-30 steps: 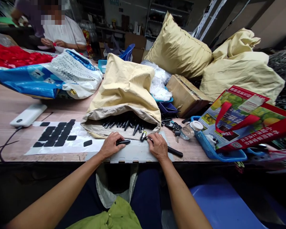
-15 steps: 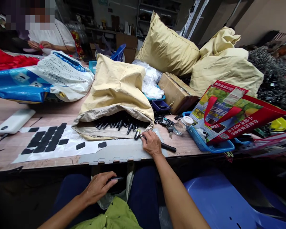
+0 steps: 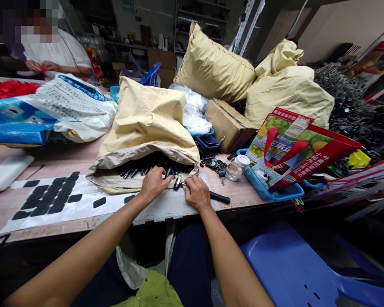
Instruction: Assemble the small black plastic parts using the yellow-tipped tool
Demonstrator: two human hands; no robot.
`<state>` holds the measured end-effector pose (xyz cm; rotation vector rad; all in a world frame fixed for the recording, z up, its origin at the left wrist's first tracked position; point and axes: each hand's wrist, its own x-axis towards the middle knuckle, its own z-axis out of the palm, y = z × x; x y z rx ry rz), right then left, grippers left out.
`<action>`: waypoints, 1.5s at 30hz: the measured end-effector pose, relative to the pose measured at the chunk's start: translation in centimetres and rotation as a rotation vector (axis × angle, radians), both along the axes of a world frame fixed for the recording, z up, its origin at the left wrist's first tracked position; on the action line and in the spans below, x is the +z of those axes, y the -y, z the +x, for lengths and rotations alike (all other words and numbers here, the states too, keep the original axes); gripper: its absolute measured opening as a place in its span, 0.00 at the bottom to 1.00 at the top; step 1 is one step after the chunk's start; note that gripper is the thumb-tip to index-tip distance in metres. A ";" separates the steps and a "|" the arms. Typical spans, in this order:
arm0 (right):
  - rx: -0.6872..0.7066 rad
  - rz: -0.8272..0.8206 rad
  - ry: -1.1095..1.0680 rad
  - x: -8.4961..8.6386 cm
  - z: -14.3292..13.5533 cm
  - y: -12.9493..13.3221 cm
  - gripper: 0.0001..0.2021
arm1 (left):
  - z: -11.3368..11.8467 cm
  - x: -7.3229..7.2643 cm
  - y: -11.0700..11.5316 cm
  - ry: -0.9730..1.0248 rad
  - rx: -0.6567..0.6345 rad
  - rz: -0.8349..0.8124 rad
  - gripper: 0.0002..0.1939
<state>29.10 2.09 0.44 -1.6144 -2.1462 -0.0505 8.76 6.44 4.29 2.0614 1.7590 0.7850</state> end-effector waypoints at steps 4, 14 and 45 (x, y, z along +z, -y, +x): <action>-0.001 0.005 -0.003 0.0 0.0 0.0 0.05 | -0.3 -1.1 -0.6 -0.041 -0.012 -0.090 0.07; -0.003 0.006 -0.004 -0.3 0.0 -0.2 0.06 | -9.0 -3.4 3.9 0.016 -0.312 0.014 0.07; 0.174 -0.002 -0.215 3.2 -8.6 2.9 0.12 | -8.7 -4.7 3.5 0.160 -0.248 0.020 0.07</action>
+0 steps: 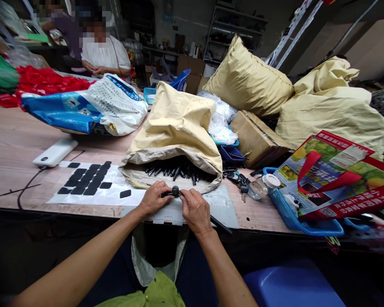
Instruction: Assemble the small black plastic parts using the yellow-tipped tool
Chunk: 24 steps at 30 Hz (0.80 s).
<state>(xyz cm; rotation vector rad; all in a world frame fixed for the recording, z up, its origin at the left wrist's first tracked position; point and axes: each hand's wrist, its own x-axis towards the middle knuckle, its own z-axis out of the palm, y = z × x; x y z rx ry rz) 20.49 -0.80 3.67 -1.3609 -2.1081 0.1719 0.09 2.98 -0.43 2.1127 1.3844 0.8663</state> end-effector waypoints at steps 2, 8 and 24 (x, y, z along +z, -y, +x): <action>-0.045 0.035 -0.008 0.2 0.3 0.0 0.13 | 0.0 -0.1 0.0 0.001 0.005 0.001 0.07; -0.084 -0.029 -0.052 0.0 1.4 -0.2 0.12 | 0.0 -0.1 0.0 -0.017 0.012 -0.003 0.08; -0.127 0.044 0.086 -3.6 8.8 -4.5 0.07 | -0.2 0.5 0.2 0.025 0.003 -0.036 0.09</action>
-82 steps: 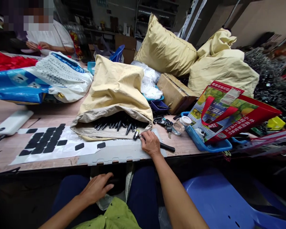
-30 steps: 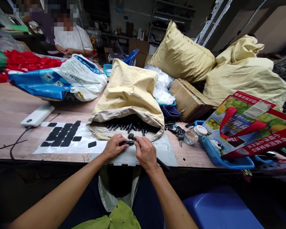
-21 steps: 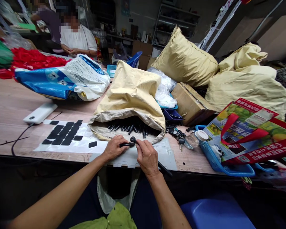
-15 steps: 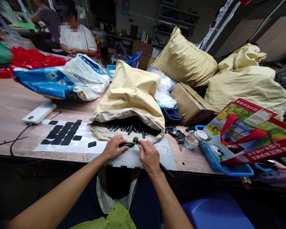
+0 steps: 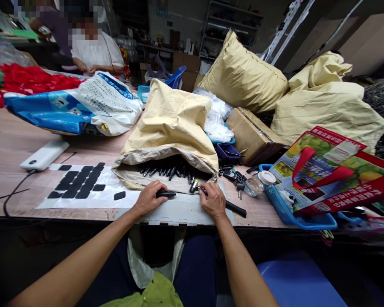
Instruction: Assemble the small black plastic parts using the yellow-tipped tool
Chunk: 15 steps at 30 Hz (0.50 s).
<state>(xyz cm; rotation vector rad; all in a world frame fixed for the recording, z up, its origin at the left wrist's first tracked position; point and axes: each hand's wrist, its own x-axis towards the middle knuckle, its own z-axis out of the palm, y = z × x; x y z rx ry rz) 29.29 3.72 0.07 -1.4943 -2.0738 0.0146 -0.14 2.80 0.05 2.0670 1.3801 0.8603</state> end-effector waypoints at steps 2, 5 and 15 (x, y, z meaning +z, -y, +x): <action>0.002 0.003 0.001 0.0 -0.2 0.1 0.07 | 0.0 0.0 0.0 0.009 0.002 -0.011 0.09; 0.000 0.003 0.008 0.0 -0.2 0.1 0.07 | 0.0 0.0 0.0 0.003 0.001 -0.017 0.09; 0.021 0.031 0.020 2.4 -3.5 2.4 0.17 | 0.0 -0.3 -0.1 -0.007 -0.002 -0.007 0.09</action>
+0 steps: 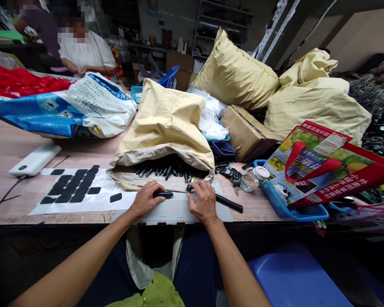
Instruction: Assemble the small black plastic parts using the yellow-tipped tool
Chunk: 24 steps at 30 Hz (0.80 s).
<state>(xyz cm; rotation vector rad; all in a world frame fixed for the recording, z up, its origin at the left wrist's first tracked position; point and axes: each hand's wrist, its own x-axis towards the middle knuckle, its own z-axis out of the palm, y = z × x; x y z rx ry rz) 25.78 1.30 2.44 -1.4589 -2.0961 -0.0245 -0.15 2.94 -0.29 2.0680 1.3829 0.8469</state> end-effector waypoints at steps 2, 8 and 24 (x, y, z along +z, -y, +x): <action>0.103 -0.044 0.002 0.6 -1.9 0.4 0.18 | -0.1 0.0 0.0 0.005 -0.005 0.003 0.09; 0.198 -0.112 0.164 0.1 -5.3 -0.2 0.13 | -0.3 0.1 0.1 0.057 -0.054 0.022 0.07; 0.273 -0.131 0.216 0.1 -4.9 -0.4 0.11 | -0.4 -0.5 0.1 -0.078 -0.149 0.084 0.11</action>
